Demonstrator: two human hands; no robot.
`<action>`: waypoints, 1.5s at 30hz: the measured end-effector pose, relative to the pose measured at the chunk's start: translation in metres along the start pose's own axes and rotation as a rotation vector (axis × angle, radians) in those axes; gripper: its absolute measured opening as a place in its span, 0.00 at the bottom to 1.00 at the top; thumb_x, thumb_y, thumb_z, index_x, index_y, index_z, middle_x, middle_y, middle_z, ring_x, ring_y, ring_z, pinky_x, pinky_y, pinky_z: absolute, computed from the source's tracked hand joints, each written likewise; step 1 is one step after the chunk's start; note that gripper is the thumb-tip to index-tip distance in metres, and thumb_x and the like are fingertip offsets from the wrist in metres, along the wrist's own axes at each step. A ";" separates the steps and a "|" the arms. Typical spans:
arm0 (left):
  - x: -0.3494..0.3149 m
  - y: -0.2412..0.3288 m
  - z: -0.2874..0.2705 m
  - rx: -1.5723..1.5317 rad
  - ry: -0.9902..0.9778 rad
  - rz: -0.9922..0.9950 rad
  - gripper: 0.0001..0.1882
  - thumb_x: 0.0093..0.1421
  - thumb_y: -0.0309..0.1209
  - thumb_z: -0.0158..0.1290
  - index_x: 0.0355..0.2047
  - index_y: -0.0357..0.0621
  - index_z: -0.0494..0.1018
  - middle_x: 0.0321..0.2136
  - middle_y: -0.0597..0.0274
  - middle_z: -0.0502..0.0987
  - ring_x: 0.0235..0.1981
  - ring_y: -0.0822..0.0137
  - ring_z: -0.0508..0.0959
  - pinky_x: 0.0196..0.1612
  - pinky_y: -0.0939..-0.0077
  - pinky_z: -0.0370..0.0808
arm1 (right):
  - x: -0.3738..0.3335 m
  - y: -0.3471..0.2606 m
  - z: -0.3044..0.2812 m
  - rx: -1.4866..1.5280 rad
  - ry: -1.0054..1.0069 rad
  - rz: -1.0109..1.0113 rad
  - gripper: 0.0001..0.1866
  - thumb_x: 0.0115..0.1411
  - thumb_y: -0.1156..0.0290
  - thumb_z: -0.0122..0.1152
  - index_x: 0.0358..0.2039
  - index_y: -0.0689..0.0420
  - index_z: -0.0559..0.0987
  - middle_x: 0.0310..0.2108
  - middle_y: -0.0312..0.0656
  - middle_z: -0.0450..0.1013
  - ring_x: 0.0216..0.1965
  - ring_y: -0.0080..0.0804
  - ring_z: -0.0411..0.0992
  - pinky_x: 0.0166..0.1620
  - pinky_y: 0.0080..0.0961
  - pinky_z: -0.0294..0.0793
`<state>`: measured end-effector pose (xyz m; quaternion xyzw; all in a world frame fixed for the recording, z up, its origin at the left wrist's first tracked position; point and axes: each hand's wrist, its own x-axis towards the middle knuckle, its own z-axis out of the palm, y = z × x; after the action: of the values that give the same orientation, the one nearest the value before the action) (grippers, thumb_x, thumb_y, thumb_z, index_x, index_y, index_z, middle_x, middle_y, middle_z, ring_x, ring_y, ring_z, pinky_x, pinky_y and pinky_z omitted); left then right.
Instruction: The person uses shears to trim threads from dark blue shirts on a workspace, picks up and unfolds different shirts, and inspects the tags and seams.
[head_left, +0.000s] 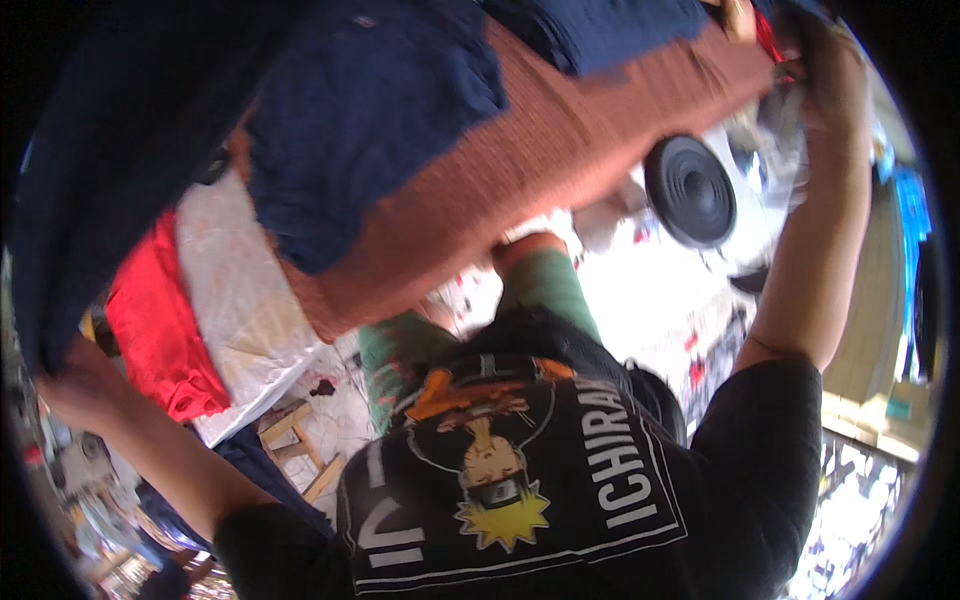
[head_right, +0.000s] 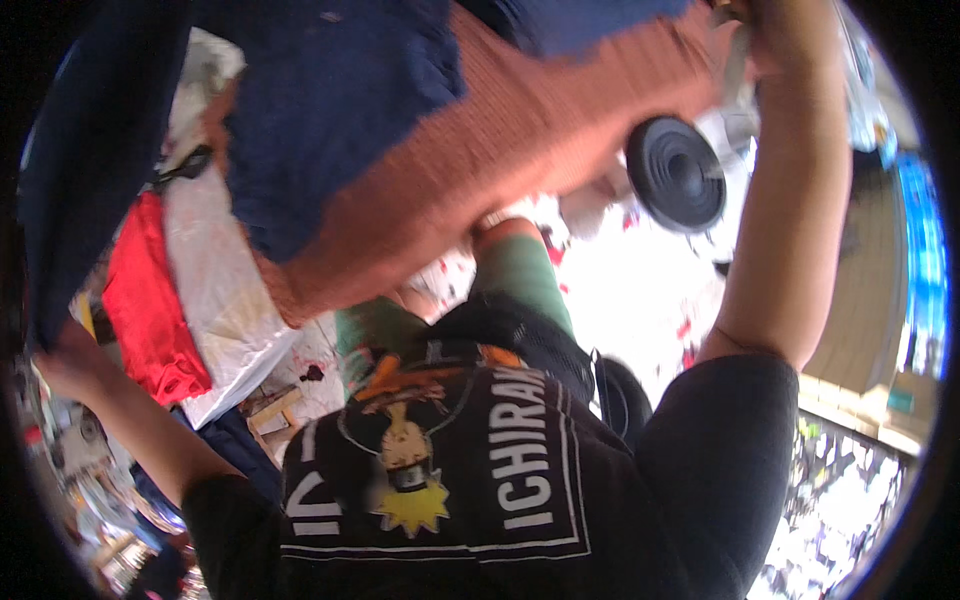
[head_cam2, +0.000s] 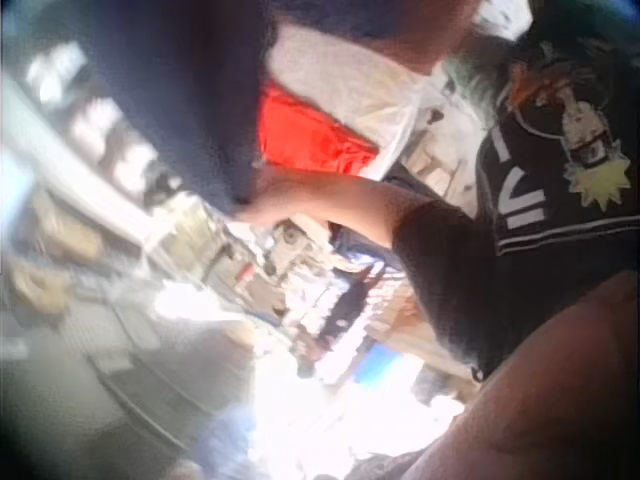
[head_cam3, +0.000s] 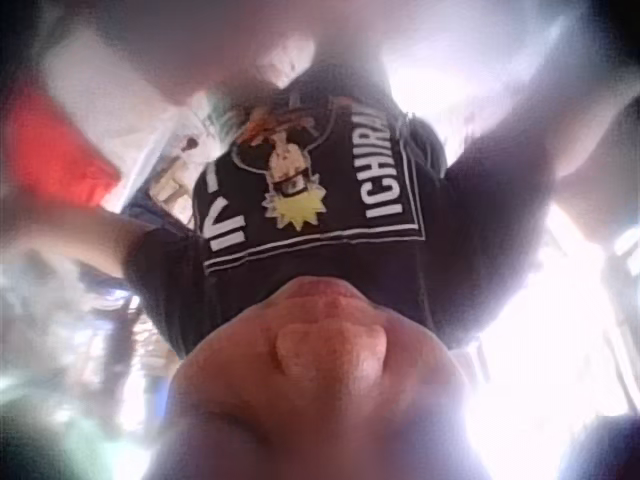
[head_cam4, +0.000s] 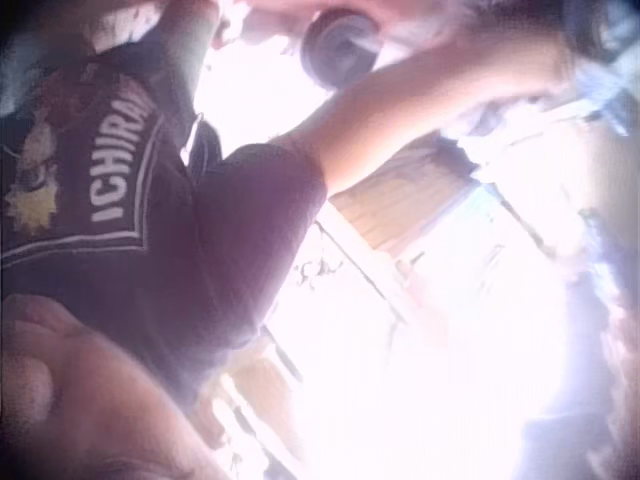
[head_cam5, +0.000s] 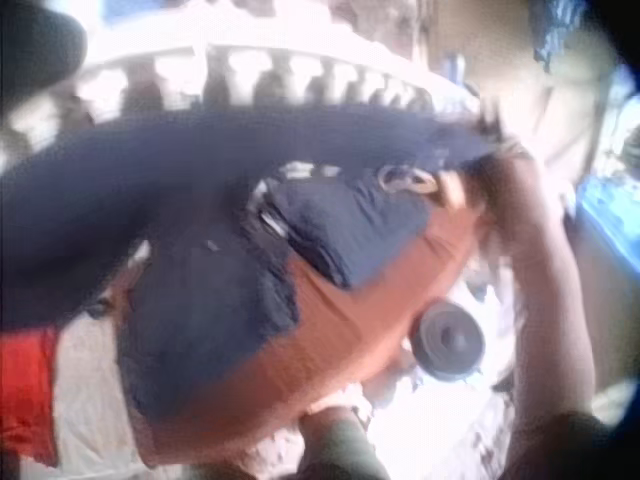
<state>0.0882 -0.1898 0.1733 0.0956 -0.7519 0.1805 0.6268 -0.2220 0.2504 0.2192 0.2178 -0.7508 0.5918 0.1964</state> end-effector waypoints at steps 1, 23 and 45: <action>-0.038 -0.001 -0.008 -0.010 -0.086 -0.044 0.14 0.61 0.32 0.51 0.40 0.30 0.73 0.39 0.45 0.78 0.40 0.50 0.78 0.44 0.63 0.74 | -0.018 0.006 0.001 -0.353 -0.060 0.028 0.10 0.65 0.68 0.47 0.34 0.57 0.76 0.26 0.34 0.71 0.20 0.25 0.66 0.24 0.25 0.68; -0.014 0.125 -0.025 -1.498 -1.124 -0.056 0.12 0.60 0.30 0.51 0.43 0.38 0.74 0.48 0.49 0.73 0.51 0.58 0.74 0.56 0.64 0.67 | -0.162 0.043 -0.091 0.363 -1.422 0.910 0.14 0.55 0.69 0.64 0.41 0.62 0.81 0.27 0.37 0.79 0.26 0.14 0.72 0.28 0.16 0.71; 0.051 0.373 -0.083 -2.612 -0.739 0.531 0.10 0.57 0.34 0.53 0.37 0.44 0.76 0.36 0.57 0.77 0.42 0.58 0.76 0.46 0.64 0.73 | -0.027 0.089 -0.001 -0.293 -1.350 0.461 0.15 0.54 0.59 0.67 0.27 0.59 0.79 0.18 0.32 0.72 0.19 0.16 0.66 0.25 0.15 0.62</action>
<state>0.0153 0.1883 0.1794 -0.6580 -0.4905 -0.5708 -0.0255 -0.2495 0.2721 0.1331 0.3434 -0.8066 0.2483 -0.4122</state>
